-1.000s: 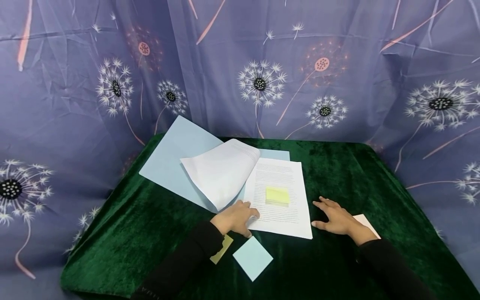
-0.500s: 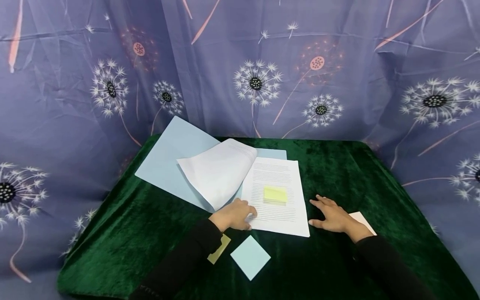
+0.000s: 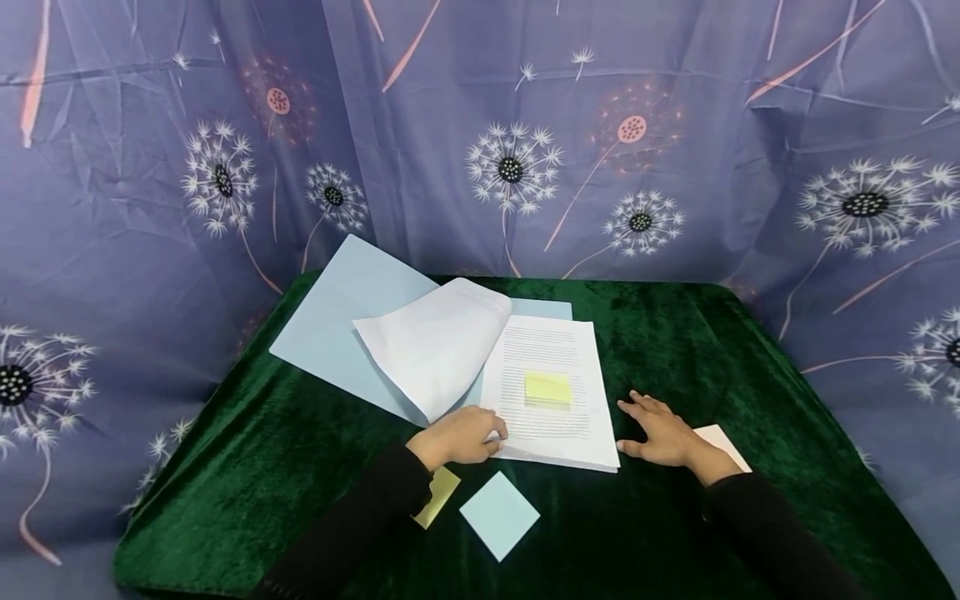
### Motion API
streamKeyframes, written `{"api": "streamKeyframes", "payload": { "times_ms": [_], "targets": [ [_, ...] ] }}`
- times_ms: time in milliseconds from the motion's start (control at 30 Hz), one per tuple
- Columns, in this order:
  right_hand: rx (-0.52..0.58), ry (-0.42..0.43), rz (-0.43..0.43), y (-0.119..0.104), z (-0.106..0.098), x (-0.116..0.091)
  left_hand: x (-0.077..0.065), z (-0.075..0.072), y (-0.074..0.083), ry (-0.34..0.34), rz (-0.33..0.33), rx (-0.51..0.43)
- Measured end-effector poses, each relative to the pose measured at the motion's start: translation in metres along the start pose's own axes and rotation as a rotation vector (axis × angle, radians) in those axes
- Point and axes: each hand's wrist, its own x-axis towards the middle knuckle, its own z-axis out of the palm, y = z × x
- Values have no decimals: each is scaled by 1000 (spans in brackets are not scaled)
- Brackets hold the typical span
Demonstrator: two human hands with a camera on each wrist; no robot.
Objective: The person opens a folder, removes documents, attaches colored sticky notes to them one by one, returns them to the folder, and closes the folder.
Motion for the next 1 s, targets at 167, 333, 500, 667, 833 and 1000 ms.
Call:
{"api": "streamKeyframes", "payload": {
  "times_ms": [167,333,500,667,833,1000],
  "targets": [
    [-1,14,-7,0,2,-1,-6,5,2,227,120,143],
    [-2,31,-1,0,1,-1,-8,4,9,367,173,263],
    [-15,23,1,-1,2,0,-8,5,12,407,160,332],
    [-11,24,-1,-2,3,0,-7,8,13,467,113,342],
    [-15,26,8,-3,3,-1,-7,11,13,536,83,361],
    [-21,17,15,-2,2,-1,-8,12,14,575,76,326]
  ]
}}
